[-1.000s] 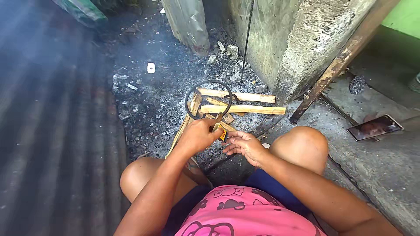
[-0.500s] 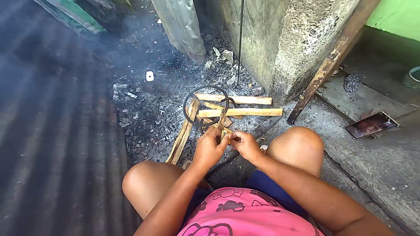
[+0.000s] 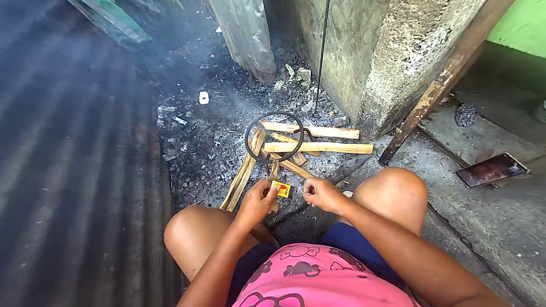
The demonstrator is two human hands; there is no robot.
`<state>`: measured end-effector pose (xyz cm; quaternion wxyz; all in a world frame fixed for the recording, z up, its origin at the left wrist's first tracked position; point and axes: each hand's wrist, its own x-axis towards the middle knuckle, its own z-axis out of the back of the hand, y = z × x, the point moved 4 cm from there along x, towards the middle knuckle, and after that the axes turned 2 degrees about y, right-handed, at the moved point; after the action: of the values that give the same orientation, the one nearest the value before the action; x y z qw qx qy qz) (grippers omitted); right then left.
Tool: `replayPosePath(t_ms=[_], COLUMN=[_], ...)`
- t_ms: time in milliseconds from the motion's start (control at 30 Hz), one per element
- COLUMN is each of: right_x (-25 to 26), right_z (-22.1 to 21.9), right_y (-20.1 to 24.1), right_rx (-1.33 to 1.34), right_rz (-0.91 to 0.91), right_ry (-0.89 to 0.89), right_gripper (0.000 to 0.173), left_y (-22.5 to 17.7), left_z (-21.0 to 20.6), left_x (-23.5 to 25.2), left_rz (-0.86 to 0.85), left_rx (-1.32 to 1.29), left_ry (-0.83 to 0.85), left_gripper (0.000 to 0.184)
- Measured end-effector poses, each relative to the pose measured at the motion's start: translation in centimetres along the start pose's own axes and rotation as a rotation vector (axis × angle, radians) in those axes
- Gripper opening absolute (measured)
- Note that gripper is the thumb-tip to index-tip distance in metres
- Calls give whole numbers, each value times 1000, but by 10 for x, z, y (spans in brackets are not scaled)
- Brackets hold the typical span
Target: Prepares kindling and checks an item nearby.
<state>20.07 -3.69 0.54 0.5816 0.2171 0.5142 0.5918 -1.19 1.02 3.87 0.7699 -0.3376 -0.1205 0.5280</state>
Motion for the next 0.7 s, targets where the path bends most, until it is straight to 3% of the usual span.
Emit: replayPosePath(t_ms=[67, 167, 267, 433, 533, 633, 700], right_x=[1, -1, -6, -6, -5, -3, -3], right_z=[3, 2, -2, -4, 0, -1, -3], right_y=[0, -2, 1, 0, -2, -3, -2], right_rx=[175, 388, 581, 581, 616, 625, 620], right_rz=[85, 175, 190, 181, 81, 45, 53], right_ry=[-58, -91, -33, 12, -109, -161, -160], right_gripper=[33, 22, 26, 23, 25, 27, 26], left_y=[10, 11, 6, -4, -14, -31, -36], left_z=[4, 5, 2, -3, -3, -12, -18], left_x=[-2, -4, -1, 6, 4, -1, -3], left_rz=[-43, -153, -254, -285, -215, -196, -202], left_rx=[-145, -244, -244, -125, 134, 313, 366], left_ry=[50, 97, 128, 65, -94, -148, -170], left_gripper=[33, 31, 33, 34, 59, 88, 91])
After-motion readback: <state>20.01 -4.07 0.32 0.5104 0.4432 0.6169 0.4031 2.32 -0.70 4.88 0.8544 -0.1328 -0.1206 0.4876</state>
